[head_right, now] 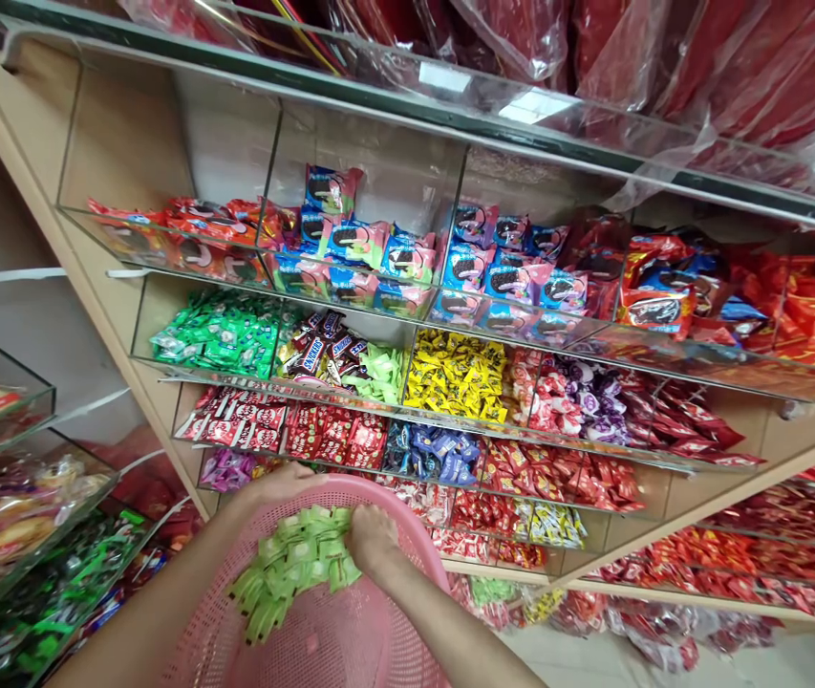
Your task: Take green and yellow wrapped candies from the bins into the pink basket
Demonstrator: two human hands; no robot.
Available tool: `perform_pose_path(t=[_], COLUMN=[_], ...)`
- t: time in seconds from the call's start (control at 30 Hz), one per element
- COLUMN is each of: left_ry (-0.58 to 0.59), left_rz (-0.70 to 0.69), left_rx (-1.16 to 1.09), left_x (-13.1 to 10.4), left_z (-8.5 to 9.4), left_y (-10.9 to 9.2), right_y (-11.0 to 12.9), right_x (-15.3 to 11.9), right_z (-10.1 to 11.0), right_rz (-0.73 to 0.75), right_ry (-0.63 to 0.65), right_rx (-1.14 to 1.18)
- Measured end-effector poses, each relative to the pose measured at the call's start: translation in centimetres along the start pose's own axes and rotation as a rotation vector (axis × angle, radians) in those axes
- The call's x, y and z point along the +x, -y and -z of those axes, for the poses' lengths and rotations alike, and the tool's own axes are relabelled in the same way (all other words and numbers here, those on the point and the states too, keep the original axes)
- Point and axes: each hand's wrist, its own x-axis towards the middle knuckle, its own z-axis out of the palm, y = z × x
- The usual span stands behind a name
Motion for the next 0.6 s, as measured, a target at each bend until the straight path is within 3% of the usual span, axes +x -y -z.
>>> perform_pose_path(t=[0.1, 0.2, 0.3, 0.6], left_ry=[-0.005, -0.009, -0.012, -0.004], left_rz=[-0.012, -0.027, -0.037, 0.001], left_rx=[-0.012, -0.013, -0.002, 0.007], left_x=[-0.1, 0.2, 0.7, 0.2], left_z=[0.0, -0.1, -0.3, -0.4], left_y=[-0.3, 0.0, 0.6, 0.8], right_y=[0.0, 0.0, 0.3, 1.6], right_x=[-0.5, -1.2, -2.0, -2.3], right_z=[0.5, 0.8, 0.8, -0.8], right_rz=[0.059, 0.310, 0.499, 0.431], right_ry=[-0.044, -0.085, -0.047, 0.019], right_rx=[-0.044, -0.062, -0.100, -0.209])
